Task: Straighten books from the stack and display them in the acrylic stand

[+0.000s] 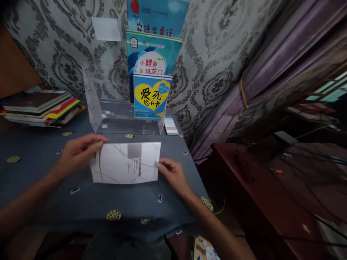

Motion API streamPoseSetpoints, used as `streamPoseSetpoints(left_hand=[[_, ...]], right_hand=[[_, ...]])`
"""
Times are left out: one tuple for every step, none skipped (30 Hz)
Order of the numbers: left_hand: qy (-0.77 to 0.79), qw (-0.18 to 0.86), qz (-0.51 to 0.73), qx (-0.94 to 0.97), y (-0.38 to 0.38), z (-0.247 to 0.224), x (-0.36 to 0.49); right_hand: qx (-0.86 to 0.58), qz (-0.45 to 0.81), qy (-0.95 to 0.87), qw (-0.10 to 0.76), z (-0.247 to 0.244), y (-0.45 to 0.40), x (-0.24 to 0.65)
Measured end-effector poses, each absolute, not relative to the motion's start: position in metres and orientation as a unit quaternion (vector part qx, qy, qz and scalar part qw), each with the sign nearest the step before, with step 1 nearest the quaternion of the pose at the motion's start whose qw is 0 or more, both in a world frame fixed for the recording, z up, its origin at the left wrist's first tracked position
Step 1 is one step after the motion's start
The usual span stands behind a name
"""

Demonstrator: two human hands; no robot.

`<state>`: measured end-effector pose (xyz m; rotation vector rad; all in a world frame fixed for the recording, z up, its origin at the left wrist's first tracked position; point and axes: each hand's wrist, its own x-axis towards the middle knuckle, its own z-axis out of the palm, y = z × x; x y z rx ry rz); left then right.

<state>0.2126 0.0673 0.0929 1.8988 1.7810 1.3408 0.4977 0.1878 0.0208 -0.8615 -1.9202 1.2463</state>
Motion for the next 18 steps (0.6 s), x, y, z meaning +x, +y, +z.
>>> streamPoseSetpoints(left_hand=[[0.607, 0.139, 0.476, 0.621, 0.082, 0.093, 0.205], [0.603, 0.170, 0.495, 0.602, 0.097, 0.090, 0.197], [0.603, 0.202, 0.499, 0.588, 0.110, 0.085, 0.189], [0.606, 0.225, 0.491, 0.583, 0.122, 0.078, 0.181], [0.614, 0.235, 0.474, 0.585, 0.131, 0.070, 0.175], [0.628, 0.228, 0.447, 0.594, 0.138, 0.062, 0.170], [0.647, 0.200, 0.417, 0.607, 0.143, 0.054, 0.166], [0.665, 0.151, 0.384, 0.622, 0.145, 0.046, 0.164], [0.679, 0.097, 0.351, 0.638, 0.145, 0.038, 0.165], [0.685, 0.048, 0.321, 0.652, 0.144, 0.032, 0.167], [0.683, 0.014, 0.295, 0.667, 0.141, 0.026, 0.172], [0.674, 0.002, 0.272, 0.687, 0.138, 0.021, 0.178], [0.660, 0.004, 0.253, 0.707, 0.135, 0.016, 0.186], [0.643, 0.014, 0.236, 0.728, 0.133, 0.012, 0.195], [0.626, 0.019, 0.218, 0.748, 0.130, 0.008, 0.204], [0.613, 0.021, 0.199, 0.765, 0.128, 0.004, 0.213], [0.603, 0.022, 0.181, 0.776, 0.126, 0.000, 0.221], [0.600, 0.023, 0.165, 0.783, 0.125, -0.004, 0.227]], right_hand=[[-0.336, 0.506, -0.715, 0.346, 0.022, 0.195, 0.489], [-0.339, 0.536, -0.692, 0.344, 0.021, 0.203, 0.481], [-0.342, 0.564, -0.672, 0.337, 0.020, 0.209, 0.474], [-0.345, 0.586, -0.658, 0.323, 0.017, 0.215, 0.467], [-0.350, 0.601, -0.651, 0.304, 0.013, 0.221, 0.462], [-0.359, 0.605, -0.651, 0.285, 0.010, 0.226, 0.458], [-0.371, 0.596, -0.660, 0.267, 0.007, 0.229, 0.456], [-0.386, 0.575, -0.677, 0.250, 0.005, 0.232, 0.455], [-0.401, 0.538, -0.704, 0.234, 0.004, 0.234, 0.456], [-0.417, 0.484, -0.738, 0.218, 0.004, 0.234, 0.457], [-0.432, 0.414, -0.775, 0.201, 0.006, 0.233, 0.458], [-0.448, 0.336, -0.808, 0.182, 0.009, 0.232, 0.459], [-0.461, 0.262, -0.832, 0.163, 0.012, 0.229, 0.459], [-0.468, 0.199, -0.848, 0.148, 0.015, 0.225, 0.457], [-0.464, 0.157, -0.860, 0.141, 0.018, 0.221, 0.454], [-0.445, 0.136, -0.873, 0.145, 0.020, 0.216, 0.448], [-0.410, 0.134, -0.889, 0.154, 0.020, 0.211, 0.440], [-0.359, 0.146, -0.907, 0.168, 0.019, 0.208, 0.431]])
